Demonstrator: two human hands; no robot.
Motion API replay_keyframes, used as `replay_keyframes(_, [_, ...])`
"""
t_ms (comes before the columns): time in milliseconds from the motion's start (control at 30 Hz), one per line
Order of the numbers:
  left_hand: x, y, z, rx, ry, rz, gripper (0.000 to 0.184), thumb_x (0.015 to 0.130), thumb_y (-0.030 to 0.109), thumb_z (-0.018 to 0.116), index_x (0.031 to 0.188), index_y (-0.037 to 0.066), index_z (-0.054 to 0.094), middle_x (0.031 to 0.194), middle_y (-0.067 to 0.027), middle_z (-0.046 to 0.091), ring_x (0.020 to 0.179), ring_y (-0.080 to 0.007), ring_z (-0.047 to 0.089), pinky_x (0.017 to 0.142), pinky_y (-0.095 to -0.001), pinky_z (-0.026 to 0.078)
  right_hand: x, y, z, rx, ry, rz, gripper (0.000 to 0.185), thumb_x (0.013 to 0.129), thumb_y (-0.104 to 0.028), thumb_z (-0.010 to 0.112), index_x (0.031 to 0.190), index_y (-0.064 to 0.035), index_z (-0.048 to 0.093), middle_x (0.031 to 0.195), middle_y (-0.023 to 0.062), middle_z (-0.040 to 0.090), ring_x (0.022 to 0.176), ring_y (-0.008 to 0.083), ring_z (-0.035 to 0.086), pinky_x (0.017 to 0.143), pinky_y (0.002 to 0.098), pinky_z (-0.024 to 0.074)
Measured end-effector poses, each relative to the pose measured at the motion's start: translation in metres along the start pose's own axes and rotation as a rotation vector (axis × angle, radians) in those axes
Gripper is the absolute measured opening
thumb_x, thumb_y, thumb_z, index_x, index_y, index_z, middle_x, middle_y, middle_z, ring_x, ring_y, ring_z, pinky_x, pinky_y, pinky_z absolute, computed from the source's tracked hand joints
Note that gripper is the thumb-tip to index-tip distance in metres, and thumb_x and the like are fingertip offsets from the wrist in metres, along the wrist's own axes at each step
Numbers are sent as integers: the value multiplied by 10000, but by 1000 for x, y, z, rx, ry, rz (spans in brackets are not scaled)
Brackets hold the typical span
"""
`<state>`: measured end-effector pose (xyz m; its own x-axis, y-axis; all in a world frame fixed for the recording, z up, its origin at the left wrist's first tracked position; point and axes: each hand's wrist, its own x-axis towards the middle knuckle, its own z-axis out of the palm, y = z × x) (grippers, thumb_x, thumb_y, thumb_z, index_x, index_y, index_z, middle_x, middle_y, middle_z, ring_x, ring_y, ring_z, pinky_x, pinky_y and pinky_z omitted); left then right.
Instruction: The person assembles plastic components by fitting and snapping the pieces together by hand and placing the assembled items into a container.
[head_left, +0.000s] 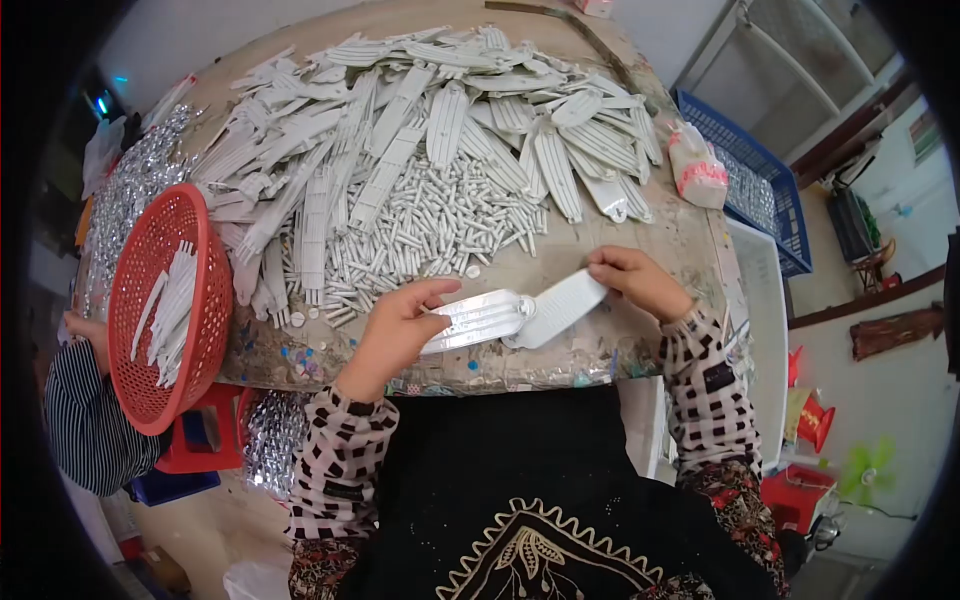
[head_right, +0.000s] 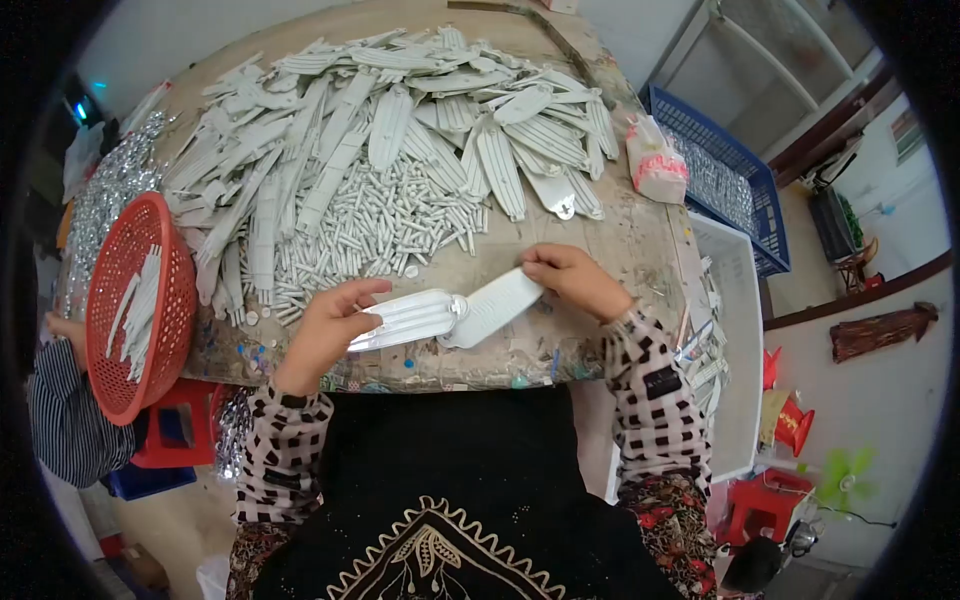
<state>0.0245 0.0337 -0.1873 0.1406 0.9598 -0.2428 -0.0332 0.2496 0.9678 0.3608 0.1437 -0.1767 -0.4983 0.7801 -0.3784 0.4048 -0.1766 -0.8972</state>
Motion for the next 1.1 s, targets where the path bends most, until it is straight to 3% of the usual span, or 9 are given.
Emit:
replay_keyframes(100, [8,-7,3,547,185,213,358,830,10,643,1185,46,644,981,-73,646,861,-155,606,750,-277,492,16,-12,25,-493,339,-289,308,849,-167,658,1117,-22,615,1112,171,558,891,261,579,782,373,477])
replay_keyframes(133, [6,-2,2,555,189,210,358,830,10,643,1185,46,644,981,-73,646,861,-155,606,750,-277,492,18,-15,32,-485,336,-294,308,849,-167,658,1117,-22,615,1112,171,558,891,261,579,782,373,477])
replay_keyframes(200, [3,8,0,1039,355,556,322,830,42,643,1152,23,650,1019,-130,667,899,-244,646,820,-339,505,21,-14,44,-1082,682,-540,376,840,-162,671,1180,-24,592,1141,209,531,913,309,573,747,358,483])
replay_keyframes(333, [-33,61,16,453,216,341,283,859,40,621,1139,14,647,1111,-119,657,993,-206,634,889,-330,489,8,-18,72,-662,525,-580,287,851,-129,656,1115,-21,629,1108,152,571,950,310,577,792,356,475])
replay_keyframes(433, [-51,95,17,241,124,611,373,882,16,551,1249,-50,551,1170,-196,634,1037,-244,623,934,-354,468,-12,-57,81,-289,398,-577,229,881,-127,640,1081,-18,642,1105,95,584,948,235,574,796,327,465])
replay_keyframes(567, [-63,139,28,161,90,1166,672,870,205,621,1436,-6,327,1415,-244,424,1073,-316,584,931,-421,455,-52,-128,70,-124,342,-1036,313,897,-72,596,1207,-33,573,1180,139,597,1064,212,554,835,302,451])
replay_keyframes(700, [-91,158,24,194,-21,1371,786,862,369,668,1488,117,265,1555,-173,215,1193,-315,434,910,-432,389,-80,-180,43,-24,76,-1529,709,924,-258,544,1509,-93,179,1514,302,212,1304,371,433,996,430,443])
replay_keyframes(1067, [-118,160,34,223,270,1432,619,915,314,581,1451,137,329,1540,-170,216,1219,-342,348,886,-449,355,-121,-195,75,-170,307,-1182,695,909,-271,573,1482,-61,241,1492,288,274,1305,372,431,1005,427,431])
replay_keyframes(1100, [-117,166,21,224,177,1434,602,923,212,534,1454,55,299,1492,-224,302,1146,-329,473,899,-423,406,-120,-196,76,-181,325,-1152,693,908,-272,576,1480,-58,248,1490,287,280,1305,372,431,1005,427,430])
